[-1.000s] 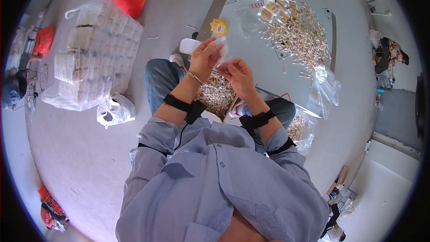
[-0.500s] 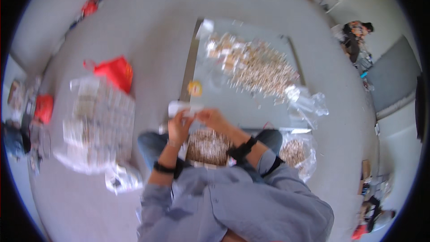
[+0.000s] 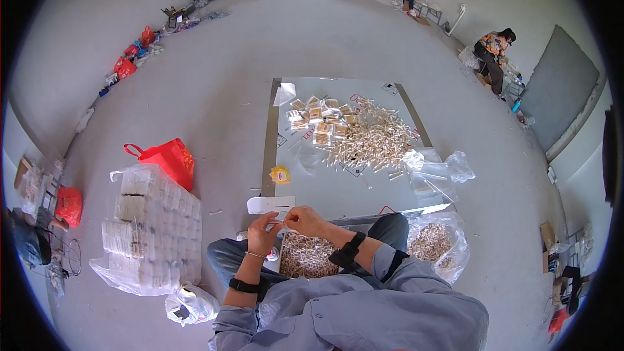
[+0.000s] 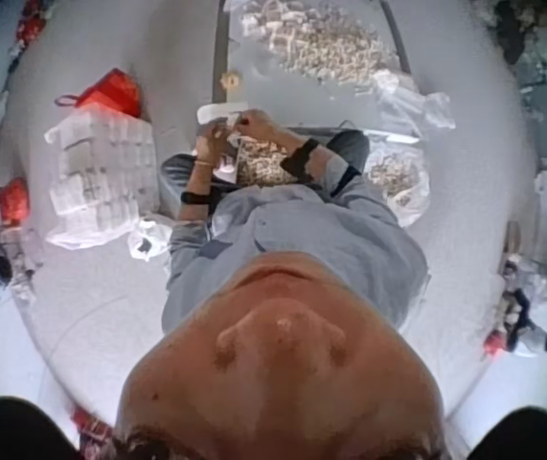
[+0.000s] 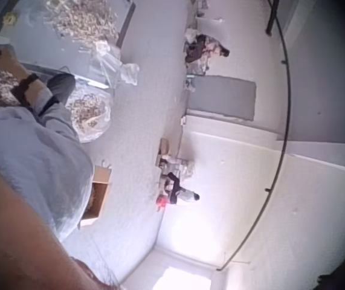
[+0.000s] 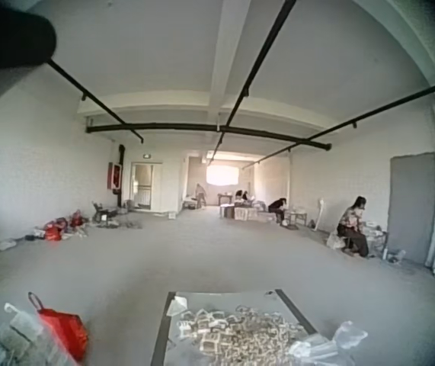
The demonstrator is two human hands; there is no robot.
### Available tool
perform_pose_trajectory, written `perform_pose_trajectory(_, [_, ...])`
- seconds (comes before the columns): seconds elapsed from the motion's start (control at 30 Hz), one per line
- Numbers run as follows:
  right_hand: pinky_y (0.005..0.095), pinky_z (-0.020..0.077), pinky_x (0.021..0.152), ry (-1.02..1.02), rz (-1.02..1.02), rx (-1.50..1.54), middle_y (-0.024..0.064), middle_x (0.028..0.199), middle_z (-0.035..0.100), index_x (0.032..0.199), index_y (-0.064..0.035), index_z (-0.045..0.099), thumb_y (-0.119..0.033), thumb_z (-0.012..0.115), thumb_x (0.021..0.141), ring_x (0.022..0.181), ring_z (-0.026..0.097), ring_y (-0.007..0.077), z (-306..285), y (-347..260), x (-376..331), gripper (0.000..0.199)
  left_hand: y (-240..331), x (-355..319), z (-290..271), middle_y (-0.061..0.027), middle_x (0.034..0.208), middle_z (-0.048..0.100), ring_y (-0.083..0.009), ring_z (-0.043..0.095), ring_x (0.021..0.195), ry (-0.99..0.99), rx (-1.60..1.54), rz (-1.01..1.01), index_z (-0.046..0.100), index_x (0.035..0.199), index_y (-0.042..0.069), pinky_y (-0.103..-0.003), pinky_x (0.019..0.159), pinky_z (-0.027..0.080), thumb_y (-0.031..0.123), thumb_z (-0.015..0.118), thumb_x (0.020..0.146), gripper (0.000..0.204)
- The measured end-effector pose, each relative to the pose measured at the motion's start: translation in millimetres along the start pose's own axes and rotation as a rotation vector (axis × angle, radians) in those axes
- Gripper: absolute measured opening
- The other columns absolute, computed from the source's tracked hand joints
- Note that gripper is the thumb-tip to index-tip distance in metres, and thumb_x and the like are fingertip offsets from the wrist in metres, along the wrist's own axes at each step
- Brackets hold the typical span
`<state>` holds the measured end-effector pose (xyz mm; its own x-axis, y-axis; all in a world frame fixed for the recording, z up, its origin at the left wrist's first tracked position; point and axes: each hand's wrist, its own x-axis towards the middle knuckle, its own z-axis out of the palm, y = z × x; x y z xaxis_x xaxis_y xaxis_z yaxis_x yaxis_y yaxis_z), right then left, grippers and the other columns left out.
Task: The person is counting bundles of cotton swabs and placing them into small plastic bags.
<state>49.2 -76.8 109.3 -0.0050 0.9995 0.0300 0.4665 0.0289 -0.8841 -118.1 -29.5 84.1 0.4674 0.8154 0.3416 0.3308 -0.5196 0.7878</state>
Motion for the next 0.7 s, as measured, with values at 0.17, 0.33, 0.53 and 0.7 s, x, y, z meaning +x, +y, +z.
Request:
perform_pose_trajectory(0.17, [0.0290, 0.0471, 0.057, 0.062, 0.079, 0.020, 0.0124, 0.067, 0.063, 0.076, 0.0011, 0.064, -0.017, 0.062, 0.073, 0.061, 0.060, 0.0174, 4, 6, 2, 0.019, 13, -1, 2, -0.0078, 0.076, 0.063, -0.0166, 0.060, 0.068, 0.231, 0.265, 0.030, 0.058, 0.089, 0.002, -0.027, 0.060, 0.047, 0.017, 0.075, 0.065, 0.032])
perform_pose_trajectory(0.33, [0.0308, 0.0475, 0.058, 0.136, 0.074, -0.049, 0.0129, 0.068, 0.063, 0.076, 0.0012, 0.063, -0.021, 0.063, 0.072, 0.061, 0.060, 0.0188, 27, 11, 4, 0.023, 6, -10, 12, -0.0060, 0.062, 0.059, -0.0112, 0.053, 0.053, 0.221, -0.010, -0.413, 0.059, 0.077, 0.000, -0.025, 0.048, 0.042, 0.022, 0.072, 0.071, 0.027])
perform_pose_trajectory(0.53, [0.0321, 0.0479, 0.058, 0.134, 0.094, -0.006, 0.0133, 0.069, 0.063, 0.077, 0.0012, 0.063, -0.024, 0.063, 0.074, 0.062, 0.061, 0.0195, 41, 8, 5, 0.025, 2, -12, 10, -0.0042, 0.064, 0.060, -0.0089, 0.054, 0.054, 0.139, -0.518, -0.612, 0.062, 0.080, -0.002, -0.021, 0.049, 0.043, 0.015, 0.064, 0.080, 0.018])
perform_pose_trajectory(0.7, [0.0300, 0.0482, 0.054, 0.128, 0.069, 0.052, 0.0122, 0.067, 0.063, 0.079, 0.0023, 0.063, -0.020, 0.061, 0.076, 0.058, 0.060, 0.0169, 43, 5, 6, 0.023, -8, -16, 10, -0.0055, 0.069, 0.061, -0.0099, 0.056, 0.056, 0.153, -0.626, -0.634, 0.062, 0.085, -0.003, -0.020, 0.051, 0.046, 0.013, 0.060, 0.083, 0.016])
